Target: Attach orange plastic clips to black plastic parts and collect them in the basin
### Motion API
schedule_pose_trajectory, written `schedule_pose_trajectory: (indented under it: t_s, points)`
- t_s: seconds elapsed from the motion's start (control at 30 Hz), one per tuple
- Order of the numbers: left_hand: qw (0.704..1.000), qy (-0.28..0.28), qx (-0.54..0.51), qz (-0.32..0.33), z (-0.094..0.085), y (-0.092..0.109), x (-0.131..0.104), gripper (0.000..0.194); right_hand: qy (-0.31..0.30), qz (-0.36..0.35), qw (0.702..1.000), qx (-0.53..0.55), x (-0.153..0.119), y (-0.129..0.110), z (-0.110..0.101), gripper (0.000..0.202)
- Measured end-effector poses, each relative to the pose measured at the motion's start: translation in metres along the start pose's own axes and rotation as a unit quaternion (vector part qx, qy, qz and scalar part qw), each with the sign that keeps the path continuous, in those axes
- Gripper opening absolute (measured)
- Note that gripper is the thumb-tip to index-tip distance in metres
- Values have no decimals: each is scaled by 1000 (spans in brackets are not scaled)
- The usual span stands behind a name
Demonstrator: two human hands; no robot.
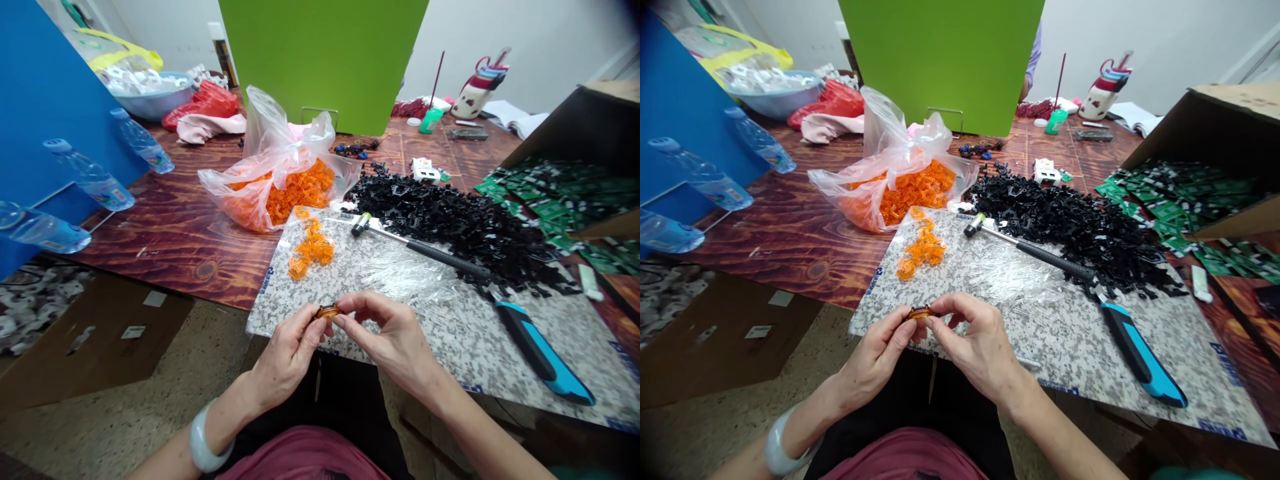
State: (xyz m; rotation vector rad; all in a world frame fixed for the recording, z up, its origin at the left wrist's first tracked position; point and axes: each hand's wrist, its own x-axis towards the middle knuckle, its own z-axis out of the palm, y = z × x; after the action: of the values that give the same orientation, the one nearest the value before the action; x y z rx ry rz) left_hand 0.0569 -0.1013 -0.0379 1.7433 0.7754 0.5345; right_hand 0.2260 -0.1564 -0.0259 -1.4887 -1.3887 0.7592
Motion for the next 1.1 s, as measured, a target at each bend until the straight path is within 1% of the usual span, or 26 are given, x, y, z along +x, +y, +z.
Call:
schedule_pose_trajectory:
  t_s: [0.07, 0.13, 0.27, 0.5, 0.77, 0.97, 1.1]
  points:
    - [1000, -9, 17, 10, -3, 0, -1, 20, -39, 15, 999, 26, 1, -1, -5, 15]
    - [999, -21, 33, 26, -6, 2, -2, 19, -70, 10, 997, 40, 2, -3, -9, 20]
    - [996, -53, 49, 56, -9, 5, -2, 20, -100, -4, 995, 24, 1, -6, -12, 15]
    - [992, -71, 75, 72, -11, 4, -3, 21, -95, -24, 995, -11, -6, -9, -9, 6]
    - [983, -94, 115, 109, -13, 6, -4, 18, -98, -65, 992, -44, -12, -12, -10, 4]
    - [981, -107, 112, 112, -13, 5, -4, 16, -105, -49, 993, -33, -15, -10, -8, 5]
    - [981, -96, 118, 119, -13, 4, -4, 18, -99, -47, 994, -26, -16, -8, -5, 5]
